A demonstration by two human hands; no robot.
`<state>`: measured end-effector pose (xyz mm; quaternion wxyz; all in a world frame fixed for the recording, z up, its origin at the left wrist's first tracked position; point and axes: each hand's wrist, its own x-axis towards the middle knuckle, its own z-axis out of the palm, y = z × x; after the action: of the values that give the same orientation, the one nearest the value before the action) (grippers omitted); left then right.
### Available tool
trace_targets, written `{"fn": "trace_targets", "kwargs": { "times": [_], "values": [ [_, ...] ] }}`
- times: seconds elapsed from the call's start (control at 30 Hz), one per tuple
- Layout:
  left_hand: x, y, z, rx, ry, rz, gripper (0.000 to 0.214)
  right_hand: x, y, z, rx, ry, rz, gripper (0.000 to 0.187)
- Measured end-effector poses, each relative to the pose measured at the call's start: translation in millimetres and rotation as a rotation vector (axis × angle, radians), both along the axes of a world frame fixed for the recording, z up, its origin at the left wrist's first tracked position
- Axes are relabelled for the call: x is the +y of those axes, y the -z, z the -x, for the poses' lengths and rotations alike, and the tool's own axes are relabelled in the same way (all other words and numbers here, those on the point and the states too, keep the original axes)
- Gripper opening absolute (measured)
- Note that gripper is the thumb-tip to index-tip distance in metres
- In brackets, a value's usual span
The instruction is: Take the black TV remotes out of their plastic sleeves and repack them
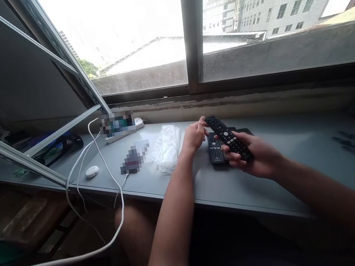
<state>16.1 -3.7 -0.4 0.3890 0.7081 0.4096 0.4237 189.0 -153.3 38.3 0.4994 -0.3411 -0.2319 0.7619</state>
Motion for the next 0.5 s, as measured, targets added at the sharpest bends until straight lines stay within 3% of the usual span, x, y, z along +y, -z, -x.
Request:
{"fn": "trace_targets", "kwargs": {
  "times": [0.1,0.27,0.5],
  "values": [
    [-2.0,-1.3,1.1,0.045,-0.01,-0.01,0.064,-0.5,1.3,0.6,0.015,0.003,0.015,0.028],
    [-3.4,-2.9,3.7,0.018,0.005,0.02,0.068,-2.4,8.5,0.4,-0.178,0.056,-0.125,0.015],
    [-6.8,-8.6,3.4,0.061,-0.029,0.004,0.067,-3.2,8.1,1.5,-0.249,0.044,-0.196,0.038]
  ]
}}
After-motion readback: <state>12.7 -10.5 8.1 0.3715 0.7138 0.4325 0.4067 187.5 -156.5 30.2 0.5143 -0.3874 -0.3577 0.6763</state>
